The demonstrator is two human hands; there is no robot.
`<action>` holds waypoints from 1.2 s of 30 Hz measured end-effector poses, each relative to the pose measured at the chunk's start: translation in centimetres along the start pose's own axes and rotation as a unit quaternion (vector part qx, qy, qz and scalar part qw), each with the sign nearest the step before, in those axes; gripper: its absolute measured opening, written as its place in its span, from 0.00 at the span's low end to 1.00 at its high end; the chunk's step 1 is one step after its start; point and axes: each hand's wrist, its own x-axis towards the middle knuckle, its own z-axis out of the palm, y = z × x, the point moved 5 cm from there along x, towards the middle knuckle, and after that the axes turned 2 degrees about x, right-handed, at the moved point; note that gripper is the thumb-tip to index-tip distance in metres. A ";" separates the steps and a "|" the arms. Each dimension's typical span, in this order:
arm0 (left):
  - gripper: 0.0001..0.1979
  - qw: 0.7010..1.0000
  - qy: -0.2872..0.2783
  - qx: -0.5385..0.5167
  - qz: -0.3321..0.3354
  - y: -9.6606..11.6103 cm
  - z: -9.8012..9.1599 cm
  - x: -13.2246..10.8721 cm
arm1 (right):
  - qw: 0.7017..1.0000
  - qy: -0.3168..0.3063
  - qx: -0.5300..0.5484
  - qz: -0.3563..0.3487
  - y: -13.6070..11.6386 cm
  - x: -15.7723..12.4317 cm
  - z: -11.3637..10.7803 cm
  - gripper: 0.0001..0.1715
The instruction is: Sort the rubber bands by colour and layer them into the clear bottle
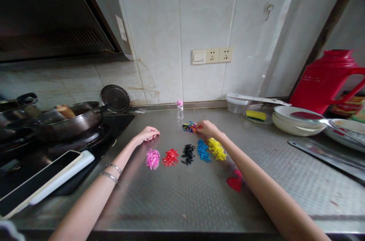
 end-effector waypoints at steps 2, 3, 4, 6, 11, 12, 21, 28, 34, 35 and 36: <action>0.17 1.000 -0.016 0.002 -0.001 0.0 -0.1 0.2 | 1.000 0.010 0.025 -0.003 0.4 0.2 0.1 0.13; 0.17 1.000 -0.024 0.003 -0.004 0.0 -0.1 0.3 | 0.999 0.015 0.041 -0.010 0.6 0.3 0.1 0.13; 0.17 0.999 -0.033 0.003 -0.006 -0.1 -0.1 0.5 | 0.998 0.020 0.058 -0.020 0.8 0.4 0.0 0.13; 0.16 0.999 -0.049 0.001 -0.012 -0.2 -0.2 0.8 | 0.994 0.031 0.093 -0.042 1.2 0.5 -0.2 0.14; 0.16 0.997 -0.077 0.008 -0.024 0.0 -0.2 1.4 | 0.987 0.058 0.147 -0.042 2.1 0.5 -1.0 0.14; 0.16 0.996 -0.082 0.015 -0.029 0.2 -0.3 1.4 | 0.986 0.063 0.151 -0.039 2.2 0.4 -1.2 0.14; 0.14 0.985 -0.102 0.104 0.091 7.0 2.3 2.1 | 0.980 0.063 0.184 -0.047 0.6 -0.5 -1.8 0.12; 0.17 0.976 -0.068 0.061 0.197 12.5 7.7 2.3 | 0.974 0.051 0.211 -0.071 -0.9 -0.8 -1.7 0.12; 0.13 0.962 -0.130 0.105 0.214 13.2 9.7 2.3 | 0.966 0.045 0.231 -0.103 -1.8 -0.8 -1.3 0.12; 0.13 0.963 -0.125 0.107 0.214 13.1 9.4 2.4 | 0.966 0.040 0.231 -0.107 -2.0 -0.8 -1.2 0.12; 0.13 0.964 -0.119 0.105 0.213 12.9 9.0 2.7 | 0.966 0.036 0.229 -0.113 -2.2 -0.8 -1.2 0.12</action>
